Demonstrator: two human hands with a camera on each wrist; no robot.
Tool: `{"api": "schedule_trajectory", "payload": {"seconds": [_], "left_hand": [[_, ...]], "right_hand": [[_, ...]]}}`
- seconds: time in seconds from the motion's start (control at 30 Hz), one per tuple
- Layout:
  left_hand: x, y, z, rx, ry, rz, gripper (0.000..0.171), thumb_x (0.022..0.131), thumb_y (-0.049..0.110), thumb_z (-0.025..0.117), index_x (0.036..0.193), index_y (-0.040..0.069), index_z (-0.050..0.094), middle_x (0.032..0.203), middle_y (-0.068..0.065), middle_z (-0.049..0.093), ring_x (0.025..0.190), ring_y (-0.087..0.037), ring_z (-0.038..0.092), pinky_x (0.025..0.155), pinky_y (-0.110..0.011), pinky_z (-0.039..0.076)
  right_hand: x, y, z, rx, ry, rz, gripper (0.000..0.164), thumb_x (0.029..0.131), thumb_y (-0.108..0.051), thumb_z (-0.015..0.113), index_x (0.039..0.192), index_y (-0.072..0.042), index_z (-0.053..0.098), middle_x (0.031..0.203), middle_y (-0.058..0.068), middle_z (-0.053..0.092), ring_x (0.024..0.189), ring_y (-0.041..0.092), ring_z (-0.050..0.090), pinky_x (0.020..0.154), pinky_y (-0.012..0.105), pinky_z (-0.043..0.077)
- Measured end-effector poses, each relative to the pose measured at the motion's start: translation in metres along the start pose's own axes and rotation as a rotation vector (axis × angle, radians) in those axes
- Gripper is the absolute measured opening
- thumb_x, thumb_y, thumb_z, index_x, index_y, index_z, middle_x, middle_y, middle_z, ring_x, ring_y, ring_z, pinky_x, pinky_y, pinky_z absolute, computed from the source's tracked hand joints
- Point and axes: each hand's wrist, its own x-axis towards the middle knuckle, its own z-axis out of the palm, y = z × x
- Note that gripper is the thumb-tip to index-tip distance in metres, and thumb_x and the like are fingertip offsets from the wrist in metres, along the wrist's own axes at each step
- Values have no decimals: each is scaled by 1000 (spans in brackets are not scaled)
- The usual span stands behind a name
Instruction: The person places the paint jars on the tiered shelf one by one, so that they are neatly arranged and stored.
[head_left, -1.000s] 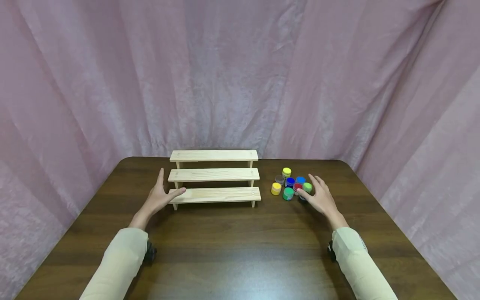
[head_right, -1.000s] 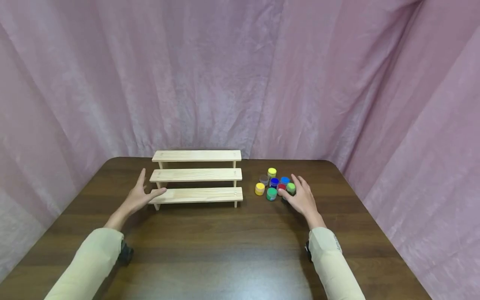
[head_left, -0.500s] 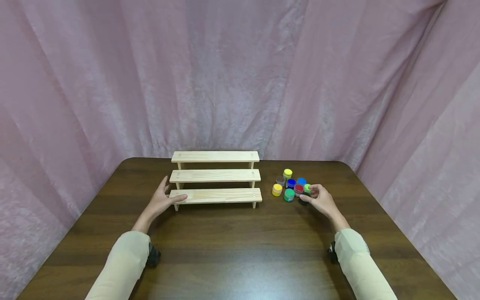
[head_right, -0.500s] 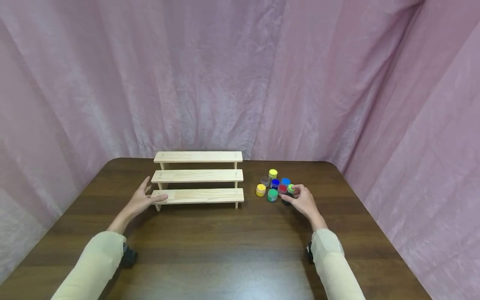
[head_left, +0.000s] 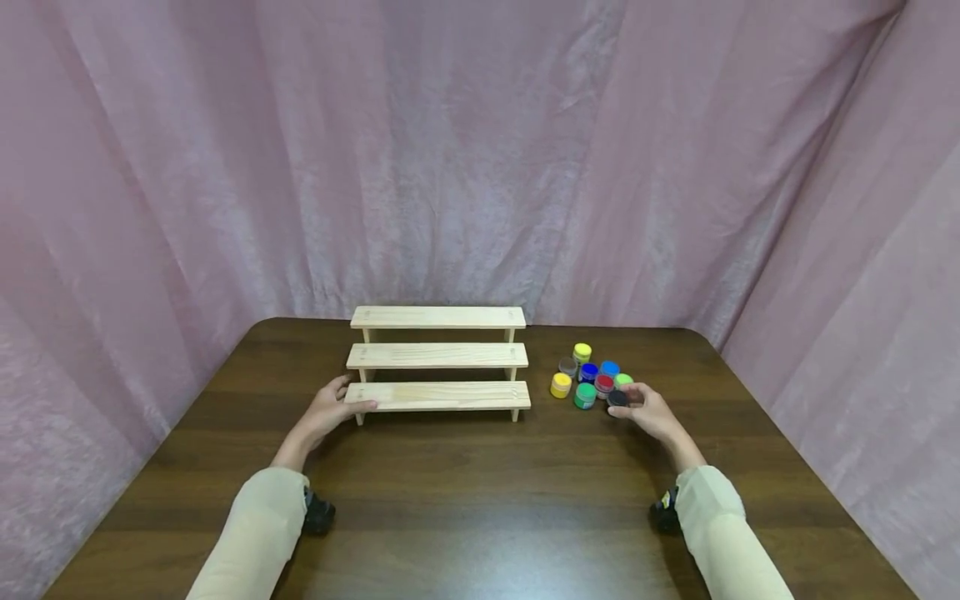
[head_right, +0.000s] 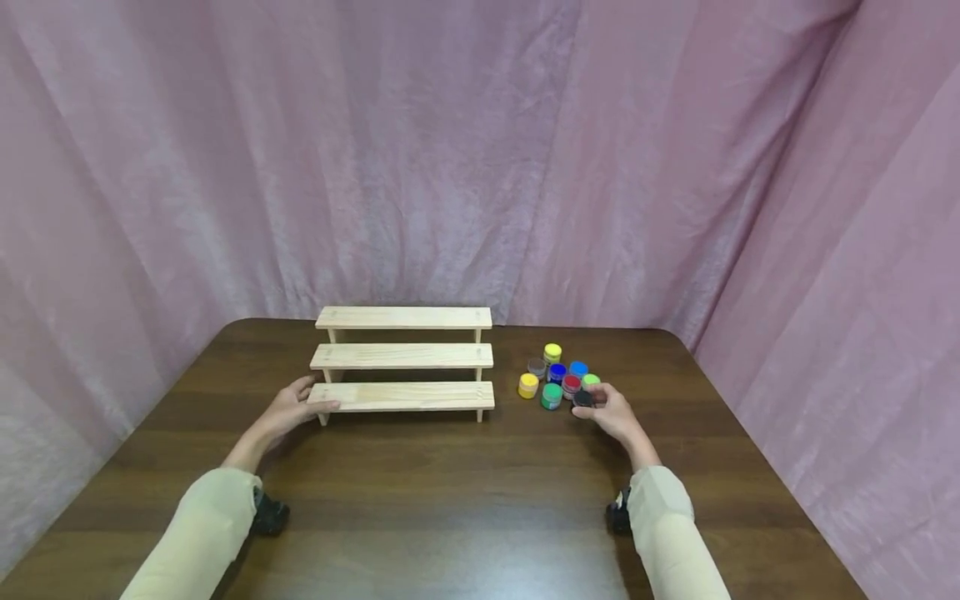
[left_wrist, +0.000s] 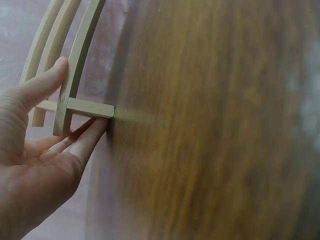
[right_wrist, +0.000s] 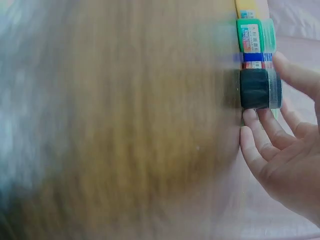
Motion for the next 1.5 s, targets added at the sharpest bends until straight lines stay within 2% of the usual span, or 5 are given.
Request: {"api": "schedule_trajectory", "payload": {"seconds": [0.3,0.6,0.8,1.07,1.5], "left_hand": [[1,-6,4,-75,32,9,86,91,28,69,154,-1,18,154,-27,35,134,-35,45,110,-43,40],[7,-10,6,-127,44,3,78,91,27,70,151,3,27,151,-24,40,112,-13,56,97,-27,44],[7,-15,4,-185,18,8,73,92,22,68,149,1,27,149,-26,39,99,0,56,88,-15,45],[-1,-20,4,-175,35,-38,78,93,26,66,152,1,22,152,-24,37,112,-5,55,103,-23,44],[-1,-18,7,-212,66,-22,76,93,23,67,152,2,24,151,-24,39,101,4,55,88,-11,43]], "right_hand": [[-4,4,1,3,-14,13,56,93,-14,65,137,13,44,134,36,51,121,44,53,96,42,50],[-7,8,-2,8,-2,38,56,94,-20,64,139,8,46,136,31,53,122,38,54,82,19,45],[-7,6,-1,16,-8,46,58,95,-24,63,142,5,44,139,30,52,126,39,51,92,29,47],[-6,3,3,77,-43,102,64,96,-29,62,146,3,39,149,30,39,140,46,32,114,57,29],[-5,-7,1,116,-15,105,62,97,-25,59,144,9,39,147,32,40,126,31,50,102,41,48]]}}
